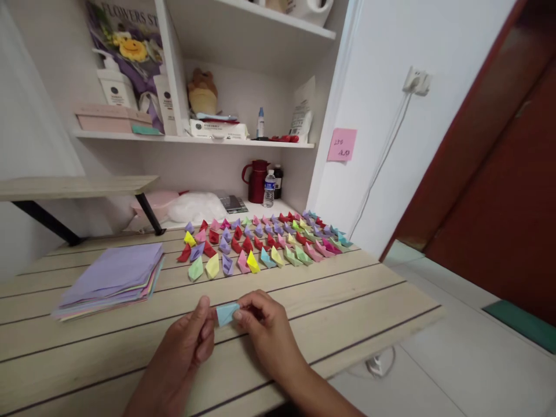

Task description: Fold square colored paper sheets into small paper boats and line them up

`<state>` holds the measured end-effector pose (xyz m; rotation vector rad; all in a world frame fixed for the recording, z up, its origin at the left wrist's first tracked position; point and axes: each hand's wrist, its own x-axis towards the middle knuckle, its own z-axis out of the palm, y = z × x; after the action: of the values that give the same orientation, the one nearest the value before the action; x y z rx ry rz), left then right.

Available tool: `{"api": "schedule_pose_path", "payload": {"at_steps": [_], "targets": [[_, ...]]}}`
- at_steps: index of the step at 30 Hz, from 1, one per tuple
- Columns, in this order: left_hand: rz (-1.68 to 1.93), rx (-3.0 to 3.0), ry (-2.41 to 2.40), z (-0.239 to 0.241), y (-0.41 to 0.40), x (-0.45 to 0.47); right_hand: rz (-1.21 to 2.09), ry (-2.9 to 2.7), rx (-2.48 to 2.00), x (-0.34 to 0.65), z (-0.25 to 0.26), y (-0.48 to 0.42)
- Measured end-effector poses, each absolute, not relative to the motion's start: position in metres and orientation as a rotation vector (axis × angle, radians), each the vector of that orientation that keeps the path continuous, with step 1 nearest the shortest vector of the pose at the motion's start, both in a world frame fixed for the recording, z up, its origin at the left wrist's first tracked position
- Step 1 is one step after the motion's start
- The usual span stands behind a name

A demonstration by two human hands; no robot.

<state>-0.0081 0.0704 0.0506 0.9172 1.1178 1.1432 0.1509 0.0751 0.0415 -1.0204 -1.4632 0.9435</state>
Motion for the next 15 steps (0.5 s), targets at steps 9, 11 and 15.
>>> {"api": "schedule_pose_path", "payload": {"at_steps": [9, 11, 15], "targets": [[0.969, 1.027, 1.087, 0.0556, 0.0712, -0.0139, 0.627, -1.591, -0.993, 0.1524, 0.0403, 0.0767], [0.968, 1.043, 1.133, 0.055, 0.0705, -0.0122, 0.594, -1.603, -0.987, 0.1532, 0.0399, 0.0766], [0.991, 1.031, 1.185, 0.0524, 0.0692, -0.0084, 0.551, -1.632, -0.964, 0.154, 0.0426, 0.073]]}}
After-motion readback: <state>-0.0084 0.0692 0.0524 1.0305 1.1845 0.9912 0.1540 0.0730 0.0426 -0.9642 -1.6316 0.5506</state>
